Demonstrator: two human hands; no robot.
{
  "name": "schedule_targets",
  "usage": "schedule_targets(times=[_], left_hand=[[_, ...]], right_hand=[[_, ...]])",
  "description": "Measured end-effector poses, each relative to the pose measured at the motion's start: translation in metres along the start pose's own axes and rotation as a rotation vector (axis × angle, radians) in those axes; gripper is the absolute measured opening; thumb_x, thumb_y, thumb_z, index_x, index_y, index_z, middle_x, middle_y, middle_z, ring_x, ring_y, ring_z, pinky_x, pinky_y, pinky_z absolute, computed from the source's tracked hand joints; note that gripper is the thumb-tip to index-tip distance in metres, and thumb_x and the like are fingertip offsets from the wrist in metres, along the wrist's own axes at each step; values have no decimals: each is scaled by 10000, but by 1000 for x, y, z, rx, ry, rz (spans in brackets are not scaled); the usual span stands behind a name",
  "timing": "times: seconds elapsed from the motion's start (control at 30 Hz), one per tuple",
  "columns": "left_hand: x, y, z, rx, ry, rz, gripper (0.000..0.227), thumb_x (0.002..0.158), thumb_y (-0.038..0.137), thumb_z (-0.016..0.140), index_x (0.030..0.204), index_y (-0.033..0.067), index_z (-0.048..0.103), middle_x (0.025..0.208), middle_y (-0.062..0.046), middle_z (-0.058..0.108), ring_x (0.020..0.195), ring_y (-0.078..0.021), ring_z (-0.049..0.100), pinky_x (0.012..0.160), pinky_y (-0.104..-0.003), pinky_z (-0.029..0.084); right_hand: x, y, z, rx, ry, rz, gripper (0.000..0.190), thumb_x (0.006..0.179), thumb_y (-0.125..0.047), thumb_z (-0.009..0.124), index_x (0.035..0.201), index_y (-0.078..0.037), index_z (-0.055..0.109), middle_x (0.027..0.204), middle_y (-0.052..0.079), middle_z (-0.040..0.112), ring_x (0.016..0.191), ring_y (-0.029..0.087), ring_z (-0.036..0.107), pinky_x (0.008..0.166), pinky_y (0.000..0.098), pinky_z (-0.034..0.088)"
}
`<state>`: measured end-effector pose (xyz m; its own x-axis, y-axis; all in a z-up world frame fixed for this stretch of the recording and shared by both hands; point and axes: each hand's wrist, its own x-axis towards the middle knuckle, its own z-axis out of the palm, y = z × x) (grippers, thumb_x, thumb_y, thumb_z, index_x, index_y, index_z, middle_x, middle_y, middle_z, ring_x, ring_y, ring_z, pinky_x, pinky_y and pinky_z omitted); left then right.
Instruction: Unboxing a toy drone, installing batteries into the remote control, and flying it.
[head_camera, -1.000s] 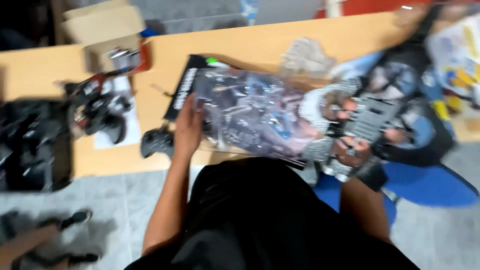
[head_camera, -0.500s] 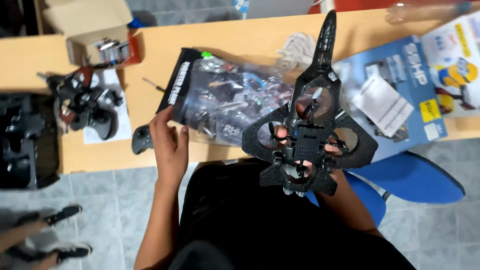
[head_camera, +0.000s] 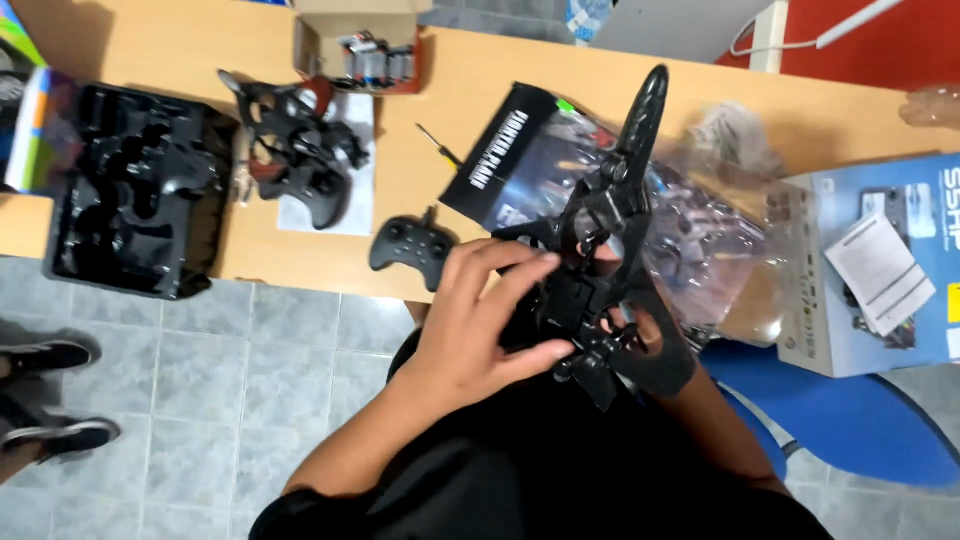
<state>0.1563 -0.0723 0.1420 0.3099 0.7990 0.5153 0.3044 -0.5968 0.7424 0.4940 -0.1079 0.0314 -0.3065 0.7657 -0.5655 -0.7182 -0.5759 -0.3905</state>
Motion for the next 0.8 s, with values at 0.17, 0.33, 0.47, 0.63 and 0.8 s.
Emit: schedule_targets(times=[0.17, 0.33, 0.47, 0.63, 0.8], left_hand=[[10, -18, -48, 21, 52, 124, 573, 865, 473, 779, 1314, 132, 674, 1214, -144, 570, 1106, -409, 604, 978, -529, 520], [5, -44, -99, -35, 63, 106, 574, 803, 412, 845, 1290, 153, 688, 1228, -125, 588, 1029, -349, 654, 911, -466, 573], [9, -68, -132, -29, 34, 107, 587, 793, 388, 846, 1275, 104, 670, 1167, -142, 581, 995, -363, 635, 877, -465, 580], [15, -93, -159, -29, -49, 129, 564, 858, 373, 785, 1296, 51, 635, 1153, -162, 585, 1058, -394, 622, 896, -495, 584], [16, -117, -176, 20, -99, 214, 583, 877, 398, 760, 1272, -12, 633, 1149, -197, 629, 1054, -399, 656, 906, -473, 593]], right_hand=[[24, 47, 19, 84, 15, 39, 414, 974, -512, 475, 1199, -214, 655, 1189, 34, 735, 692, 312, 704, 321, 391, 360], [62, 103, 16, 192, 54, 81, 432, 997, -549, 439, 1162, -235, 686, 1172, 13, 749, 643, 313, 707, 248, 387, 329], [108, 136, 5, 274, 81, 105, 459, 1016, -580, 411, 1132, -251, 710, 1159, -5, 761, 604, 314, 710, 189, 384, 304], [143, 194, 6, 412, 140, 137, 496, 1034, -610, 382, 1103, -268, 735, 1146, -22, 772, 565, 315, 713, 131, 381, 279], [138, 207, 109, -571, 453, -367, 338, 914, -11, 727, 1232, 2, 612, 936, 130, 670, 929, 223, 674, 709, 289, 556]])
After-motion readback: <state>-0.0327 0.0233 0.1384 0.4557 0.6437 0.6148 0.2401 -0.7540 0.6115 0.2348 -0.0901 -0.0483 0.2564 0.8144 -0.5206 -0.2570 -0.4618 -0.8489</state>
